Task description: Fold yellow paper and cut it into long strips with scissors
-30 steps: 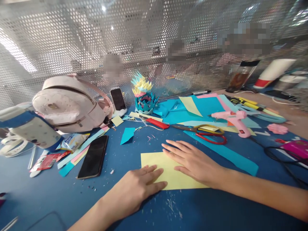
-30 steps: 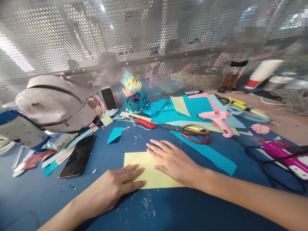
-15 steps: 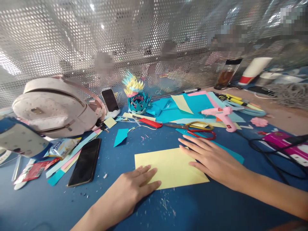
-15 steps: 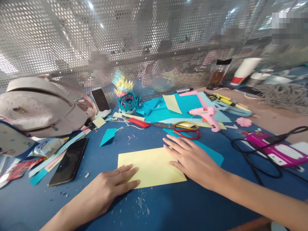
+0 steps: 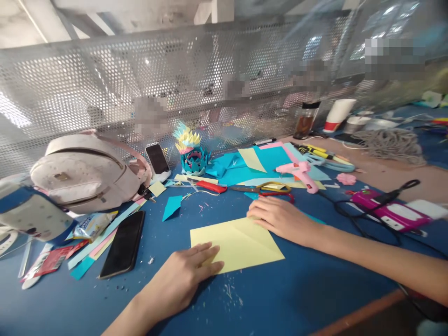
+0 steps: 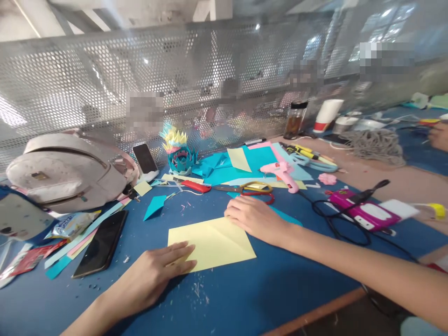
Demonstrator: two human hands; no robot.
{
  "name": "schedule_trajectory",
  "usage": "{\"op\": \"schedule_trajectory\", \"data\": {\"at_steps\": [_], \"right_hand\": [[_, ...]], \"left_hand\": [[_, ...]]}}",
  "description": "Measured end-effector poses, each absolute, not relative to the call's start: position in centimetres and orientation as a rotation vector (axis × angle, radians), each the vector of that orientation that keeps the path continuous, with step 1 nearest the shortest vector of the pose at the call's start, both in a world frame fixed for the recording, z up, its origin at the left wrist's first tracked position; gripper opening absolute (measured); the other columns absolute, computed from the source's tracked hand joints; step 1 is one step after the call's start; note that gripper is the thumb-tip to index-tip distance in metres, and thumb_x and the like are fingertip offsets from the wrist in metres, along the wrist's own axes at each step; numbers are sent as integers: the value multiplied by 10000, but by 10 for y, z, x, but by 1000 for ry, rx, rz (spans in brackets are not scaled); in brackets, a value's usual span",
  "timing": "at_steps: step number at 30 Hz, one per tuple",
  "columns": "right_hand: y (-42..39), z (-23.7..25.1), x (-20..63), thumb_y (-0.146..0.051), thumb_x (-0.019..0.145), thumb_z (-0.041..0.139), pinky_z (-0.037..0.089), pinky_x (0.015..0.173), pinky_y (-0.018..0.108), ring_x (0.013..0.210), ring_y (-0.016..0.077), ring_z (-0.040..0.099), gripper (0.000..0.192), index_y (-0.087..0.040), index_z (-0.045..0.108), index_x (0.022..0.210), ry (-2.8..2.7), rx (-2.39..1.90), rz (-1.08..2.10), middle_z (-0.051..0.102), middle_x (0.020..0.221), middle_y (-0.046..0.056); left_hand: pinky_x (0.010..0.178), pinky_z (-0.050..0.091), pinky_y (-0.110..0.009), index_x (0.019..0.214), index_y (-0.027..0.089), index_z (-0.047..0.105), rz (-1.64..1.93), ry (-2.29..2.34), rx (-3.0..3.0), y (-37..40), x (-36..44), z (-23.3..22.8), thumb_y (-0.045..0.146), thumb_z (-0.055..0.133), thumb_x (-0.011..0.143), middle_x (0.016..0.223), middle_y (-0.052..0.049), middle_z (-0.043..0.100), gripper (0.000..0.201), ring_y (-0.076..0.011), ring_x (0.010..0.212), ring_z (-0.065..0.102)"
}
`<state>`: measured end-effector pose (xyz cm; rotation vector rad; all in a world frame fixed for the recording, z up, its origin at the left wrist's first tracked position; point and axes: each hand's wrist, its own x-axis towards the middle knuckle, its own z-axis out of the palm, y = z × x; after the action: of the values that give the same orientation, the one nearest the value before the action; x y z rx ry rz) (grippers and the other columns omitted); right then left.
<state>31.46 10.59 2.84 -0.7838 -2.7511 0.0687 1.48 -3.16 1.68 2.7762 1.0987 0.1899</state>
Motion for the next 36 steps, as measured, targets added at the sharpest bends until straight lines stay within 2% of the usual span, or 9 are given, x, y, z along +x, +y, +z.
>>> {"op": "schedule_trajectory", "data": {"at_steps": [2,5,12,20,26,32,36], "right_hand": [[106,32,304,-205,999,423,464,793,333,856,198,634,229,-200,633,910,-2782,-798,190,668,903,39],[107,34,294,-137,969,441,425,676,280,802,181,614,160,-197,562,883,-2796,-834,289,641,872,24],[113,33,293,-57,906,474,377,623,262,760,167,596,149,-199,512,878,-2837,-813,299,631,880,17],[113,37,289,31,893,425,390,613,267,781,176,594,231,-168,540,915,-3011,-603,-105,623,881,44],[120,32,289,35,893,426,430,658,279,838,200,584,247,-156,557,979,-3063,-502,-219,623,923,67],[128,22,298,34,884,423,440,718,296,911,207,573,303,-154,562,1078,-3009,-487,54,629,1005,69],[137,15,303,-101,985,432,434,714,284,923,192,595,204,-183,562,1119,-2875,-602,336,643,1007,45]], "left_hand": [[1067,491,-384,1383,218,525,198,1102,2797,-32,18,18,64,425,928,1490,-76,517,491,-251,1377,473],[1046,507,-375,1344,208,552,235,1107,2830,-32,22,20,64,411,930,1462,-73,549,460,-249,1349,508],[995,545,-354,1325,205,573,349,1087,2873,-32,25,22,72,396,932,1402,-84,606,450,-237,1305,557],[1016,532,-370,1345,184,550,287,1040,2871,-27,22,19,101,421,929,1441,-104,565,444,-258,1341,514],[990,549,-407,1334,151,560,219,1013,2949,-23,22,19,143,386,959,1444,-124,554,414,-295,1330,514],[906,599,-377,1238,154,634,438,997,3079,-15,20,4,233,257,1049,1329,-114,655,430,-279,1230,611],[887,605,-345,1208,170,668,500,961,3167,-9,17,-10,236,288,1057,1277,-98,692,413,-259,1204,635]]}}
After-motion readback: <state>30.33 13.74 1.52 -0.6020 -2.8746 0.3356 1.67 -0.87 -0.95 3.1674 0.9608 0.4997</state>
